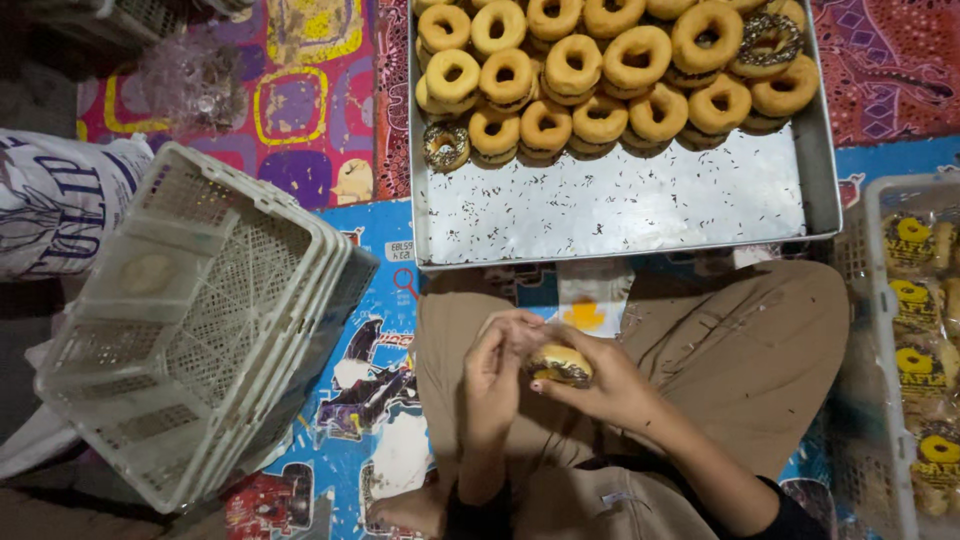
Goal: The person sits on the floor and individually places donuts into small plastic bags. They pick up donuts from a metal tray, insert them into bags, and place the packaged donuts into a white plastic crate.
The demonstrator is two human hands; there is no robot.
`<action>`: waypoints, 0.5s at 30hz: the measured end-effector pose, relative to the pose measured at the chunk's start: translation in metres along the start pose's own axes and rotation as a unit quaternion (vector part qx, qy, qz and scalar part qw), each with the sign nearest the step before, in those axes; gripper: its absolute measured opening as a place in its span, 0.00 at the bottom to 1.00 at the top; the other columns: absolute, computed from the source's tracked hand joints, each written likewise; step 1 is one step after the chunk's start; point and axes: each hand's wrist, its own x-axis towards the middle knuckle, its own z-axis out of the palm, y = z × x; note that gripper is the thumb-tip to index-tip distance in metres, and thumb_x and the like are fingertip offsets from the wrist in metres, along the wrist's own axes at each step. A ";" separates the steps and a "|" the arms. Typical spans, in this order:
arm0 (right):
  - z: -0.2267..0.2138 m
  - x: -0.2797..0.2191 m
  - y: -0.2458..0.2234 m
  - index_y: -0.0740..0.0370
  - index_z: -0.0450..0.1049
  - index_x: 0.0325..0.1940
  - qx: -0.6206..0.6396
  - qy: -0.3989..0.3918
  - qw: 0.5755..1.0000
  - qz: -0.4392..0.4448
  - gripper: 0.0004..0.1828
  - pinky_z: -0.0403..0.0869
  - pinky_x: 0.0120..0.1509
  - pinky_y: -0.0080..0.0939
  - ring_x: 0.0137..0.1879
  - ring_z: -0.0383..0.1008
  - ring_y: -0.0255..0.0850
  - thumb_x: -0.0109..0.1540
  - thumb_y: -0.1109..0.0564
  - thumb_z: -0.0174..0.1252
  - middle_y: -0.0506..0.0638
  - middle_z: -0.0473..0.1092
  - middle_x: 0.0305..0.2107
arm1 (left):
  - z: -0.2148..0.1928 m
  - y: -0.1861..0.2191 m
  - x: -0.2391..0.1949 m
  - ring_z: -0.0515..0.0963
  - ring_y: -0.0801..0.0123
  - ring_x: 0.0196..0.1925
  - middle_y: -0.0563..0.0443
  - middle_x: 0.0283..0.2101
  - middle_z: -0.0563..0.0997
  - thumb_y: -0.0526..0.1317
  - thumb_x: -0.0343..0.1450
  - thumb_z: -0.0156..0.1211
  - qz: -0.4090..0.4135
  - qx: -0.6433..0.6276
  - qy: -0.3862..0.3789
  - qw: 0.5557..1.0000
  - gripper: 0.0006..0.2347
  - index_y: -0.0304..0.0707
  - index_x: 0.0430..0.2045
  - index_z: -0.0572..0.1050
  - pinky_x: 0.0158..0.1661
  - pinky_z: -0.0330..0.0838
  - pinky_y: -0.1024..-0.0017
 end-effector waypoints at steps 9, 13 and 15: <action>-0.114 0.025 0.057 0.63 0.71 0.65 -0.012 -0.228 0.973 -0.018 0.29 0.72 0.63 0.44 0.60 0.74 0.43 0.59 0.57 0.59 0.55 0.74 0.57 | 0.005 -0.022 -0.002 0.81 0.74 0.34 0.47 0.32 0.83 0.35 0.76 0.58 -0.068 -0.001 0.124 0.990 0.05 0.31 0.35 0.71 0.37 0.75 0.78; -0.092 0.013 0.034 0.64 0.75 0.59 0.005 -0.021 0.997 -0.079 0.21 0.72 0.60 0.44 0.57 0.76 0.41 0.64 0.54 0.57 0.55 0.77 0.53 | 0.004 -0.032 0.002 0.81 0.73 0.31 0.45 0.29 0.82 0.33 0.74 0.62 -0.095 0.016 0.166 0.981 0.05 0.30 0.34 0.73 0.32 0.74 0.78; -0.053 0.017 0.032 0.64 0.79 0.51 0.124 0.029 0.990 -0.062 0.15 0.75 0.59 0.42 0.53 0.79 0.40 0.64 0.55 0.59 0.54 0.79 0.47 | -0.001 -0.043 0.005 0.80 0.72 0.29 0.43 0.28 0.82 0.33 0.73 0.64 -0.114 0.030 0.186 0.975 0.05 0.29 0.33 0.74 0.30 0.72 0.78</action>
